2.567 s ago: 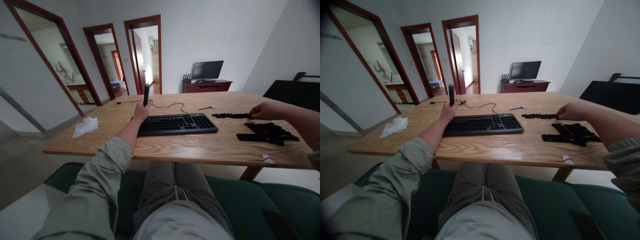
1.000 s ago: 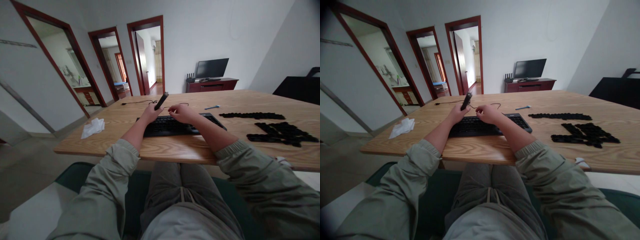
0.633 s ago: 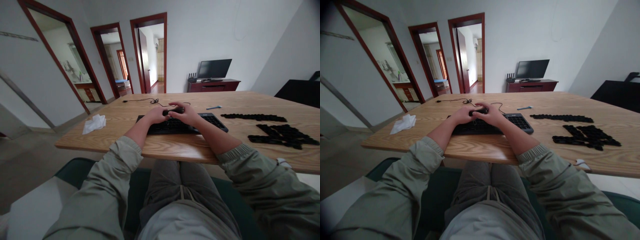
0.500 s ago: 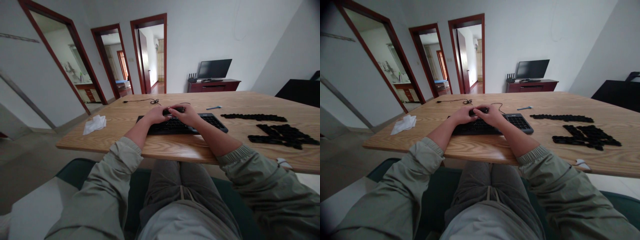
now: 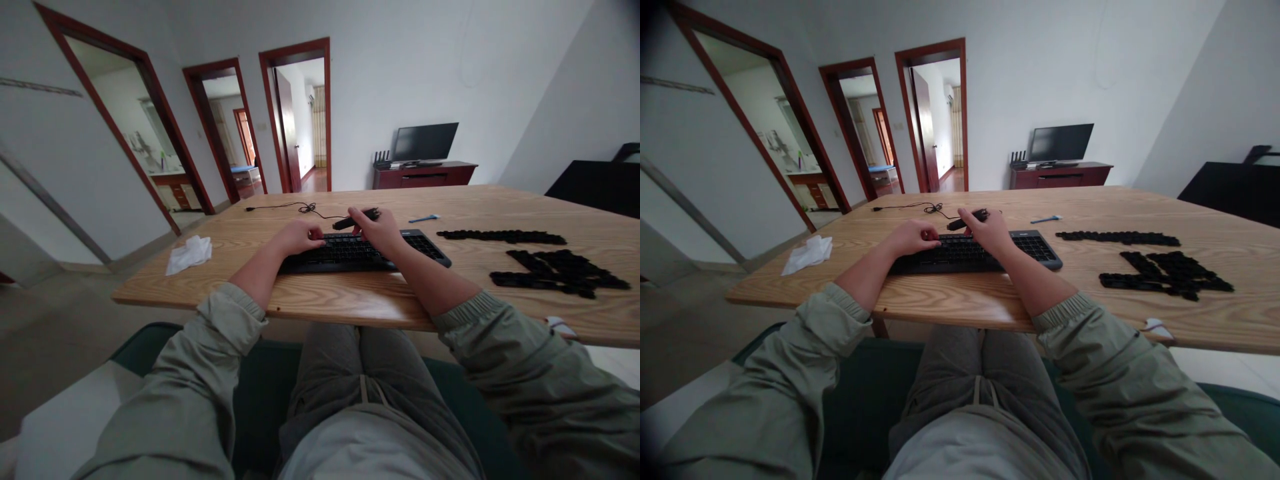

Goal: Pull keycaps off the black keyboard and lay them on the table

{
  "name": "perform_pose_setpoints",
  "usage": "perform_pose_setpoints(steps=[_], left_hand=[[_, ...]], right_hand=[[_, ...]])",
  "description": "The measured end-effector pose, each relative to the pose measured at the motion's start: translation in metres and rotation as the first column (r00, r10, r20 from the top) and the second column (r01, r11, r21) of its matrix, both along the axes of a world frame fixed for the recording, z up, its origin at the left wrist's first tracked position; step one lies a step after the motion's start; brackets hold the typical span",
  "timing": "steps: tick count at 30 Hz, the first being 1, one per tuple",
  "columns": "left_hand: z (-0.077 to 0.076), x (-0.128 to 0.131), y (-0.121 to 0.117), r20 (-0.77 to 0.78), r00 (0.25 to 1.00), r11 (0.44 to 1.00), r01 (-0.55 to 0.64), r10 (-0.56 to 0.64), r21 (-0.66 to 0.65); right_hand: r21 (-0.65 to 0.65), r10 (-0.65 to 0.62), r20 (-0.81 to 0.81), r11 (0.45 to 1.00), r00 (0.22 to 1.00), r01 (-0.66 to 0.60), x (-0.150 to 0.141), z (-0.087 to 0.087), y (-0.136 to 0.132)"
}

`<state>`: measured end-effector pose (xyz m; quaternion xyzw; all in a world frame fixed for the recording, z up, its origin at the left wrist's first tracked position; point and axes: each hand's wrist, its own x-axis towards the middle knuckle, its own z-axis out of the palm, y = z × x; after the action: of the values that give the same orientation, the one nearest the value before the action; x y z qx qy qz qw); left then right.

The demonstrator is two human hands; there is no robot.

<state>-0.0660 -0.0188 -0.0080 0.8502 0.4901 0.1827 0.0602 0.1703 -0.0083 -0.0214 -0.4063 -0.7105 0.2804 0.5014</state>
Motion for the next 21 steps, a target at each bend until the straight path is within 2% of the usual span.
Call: perform_pose_setpoints(steps=[4, 21], left_hand=[[-0.0011, 0.0093, -0.0021, -0.081, 0.995, 0.998, 0.065, -0.066, -0.013], [0.0033, 0.0113, -0.004, -0.202, 0.978, 0.999, 0.047, -0.043, 0.013]], right_hand=[[-0.022, -0.052, 0.039, 0.998, 0.998, 0.053, -0.0003, -0.0007, -0.0011], [0.037, -0.053, 0.12, 0.998, 0.991, 0.048, -0.0016, -0.0036, -0.001]])
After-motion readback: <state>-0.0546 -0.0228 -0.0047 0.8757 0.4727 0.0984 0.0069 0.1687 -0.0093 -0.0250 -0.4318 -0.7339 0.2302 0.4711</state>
